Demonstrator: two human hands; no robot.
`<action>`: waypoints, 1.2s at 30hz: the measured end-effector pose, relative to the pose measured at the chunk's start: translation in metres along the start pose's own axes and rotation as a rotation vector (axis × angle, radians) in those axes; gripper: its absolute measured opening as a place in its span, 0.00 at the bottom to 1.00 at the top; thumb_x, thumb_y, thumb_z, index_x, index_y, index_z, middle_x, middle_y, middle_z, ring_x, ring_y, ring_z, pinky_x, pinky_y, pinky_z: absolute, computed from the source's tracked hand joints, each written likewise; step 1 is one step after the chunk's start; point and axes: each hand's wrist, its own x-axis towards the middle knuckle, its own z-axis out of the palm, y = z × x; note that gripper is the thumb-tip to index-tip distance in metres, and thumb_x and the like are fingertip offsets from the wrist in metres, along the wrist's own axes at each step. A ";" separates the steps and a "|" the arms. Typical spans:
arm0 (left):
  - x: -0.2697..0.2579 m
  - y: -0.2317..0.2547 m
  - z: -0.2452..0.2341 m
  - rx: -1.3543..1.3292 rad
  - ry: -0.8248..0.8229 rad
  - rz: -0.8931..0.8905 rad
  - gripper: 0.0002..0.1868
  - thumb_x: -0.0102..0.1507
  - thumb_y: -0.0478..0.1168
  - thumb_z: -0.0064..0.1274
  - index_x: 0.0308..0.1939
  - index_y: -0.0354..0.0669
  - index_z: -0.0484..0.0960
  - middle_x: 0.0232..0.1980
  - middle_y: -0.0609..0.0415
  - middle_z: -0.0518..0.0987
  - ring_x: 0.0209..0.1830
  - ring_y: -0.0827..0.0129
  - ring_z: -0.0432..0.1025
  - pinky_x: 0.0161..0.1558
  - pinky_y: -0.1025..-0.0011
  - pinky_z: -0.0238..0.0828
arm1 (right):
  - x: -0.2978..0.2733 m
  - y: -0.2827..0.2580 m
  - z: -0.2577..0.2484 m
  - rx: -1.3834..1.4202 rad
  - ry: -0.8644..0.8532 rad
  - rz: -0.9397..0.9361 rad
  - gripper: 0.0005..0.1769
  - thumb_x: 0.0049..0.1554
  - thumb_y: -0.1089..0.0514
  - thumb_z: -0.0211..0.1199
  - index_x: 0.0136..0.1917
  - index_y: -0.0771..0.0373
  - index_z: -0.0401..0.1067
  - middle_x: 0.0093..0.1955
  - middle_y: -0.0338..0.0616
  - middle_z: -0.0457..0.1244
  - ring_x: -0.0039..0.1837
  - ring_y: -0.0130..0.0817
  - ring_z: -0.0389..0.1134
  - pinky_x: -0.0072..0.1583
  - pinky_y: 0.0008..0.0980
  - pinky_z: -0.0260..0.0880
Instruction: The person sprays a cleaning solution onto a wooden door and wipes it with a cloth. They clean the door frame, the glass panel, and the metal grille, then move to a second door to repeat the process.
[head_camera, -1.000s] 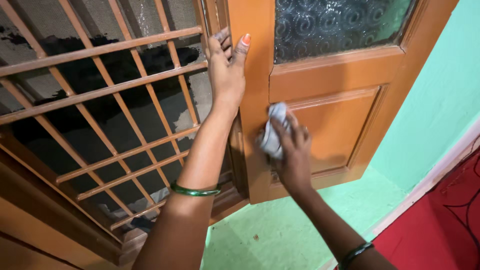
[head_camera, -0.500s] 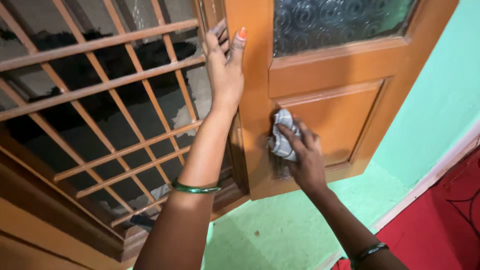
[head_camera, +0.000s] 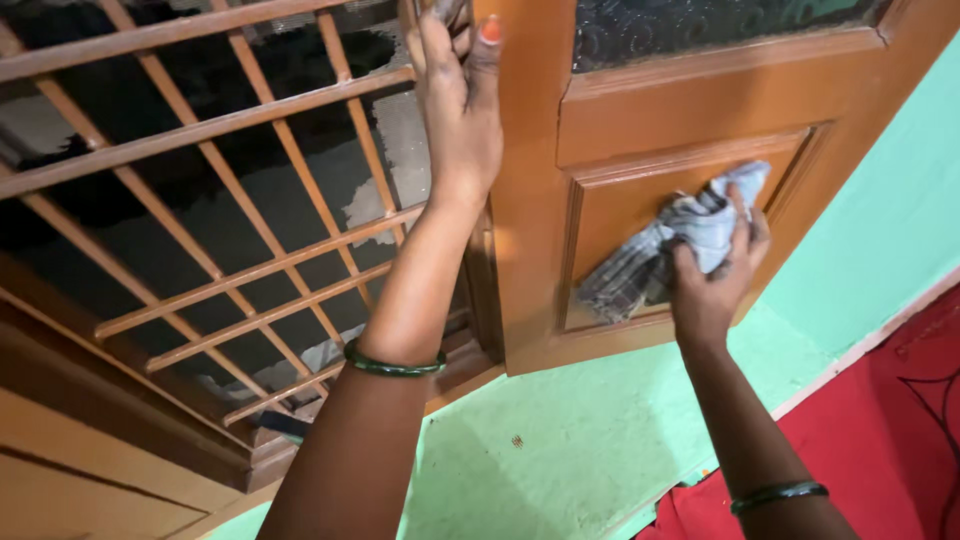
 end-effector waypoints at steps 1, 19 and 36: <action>-0.002 0.002 0.002 0.029 0.020 0.005 0.33 0.77 0.64 0.37 0.73 0.41 0.63 0.66 0.48 0.65 0.66 0.67 0.73 0.70 0.69 0.68 | -0.002 0.022 -0.004 0.049 0.018 0.039 0.41 0.56 0.70 0.61 0.83 0.60 0.61 0.80 0.54 0.47 0.79 0.46 0.56 0.78 0.41 0.60; -0.006 0.011 0.020 0.279 0.210 0.108 0.31 0.80 0.62 0.25 0.71 0.43 0.67 0.59 0.50 0.65 0.59 0.66 0.68 0.65 0.66 0.64 | -0.011 -0.070 0.046 -0.230 0.052 -0.281 0.44 0.47 0.65 0.68 0.75 0.69 0.58 0.72 0.62 0.55 0.76 0.60 0.54 0.76 0.49 0.52; -0.010 0.017 0.016 0.208 0.200 0.108 0.29 0.81 0.60 0.28 0.69 0.40 0.67 0.58 0.50 0.64 0.57 0.66 0.69 0.63 0.66 0.65 | 0.001 0.089 -0.033 0.000 0.123 0.358 0.37 0.51 0.63 0.63 0.74 0.67 0.64 0.63 0.49 0.67 0.61 0.36 0.69 0.63 0.35 0.70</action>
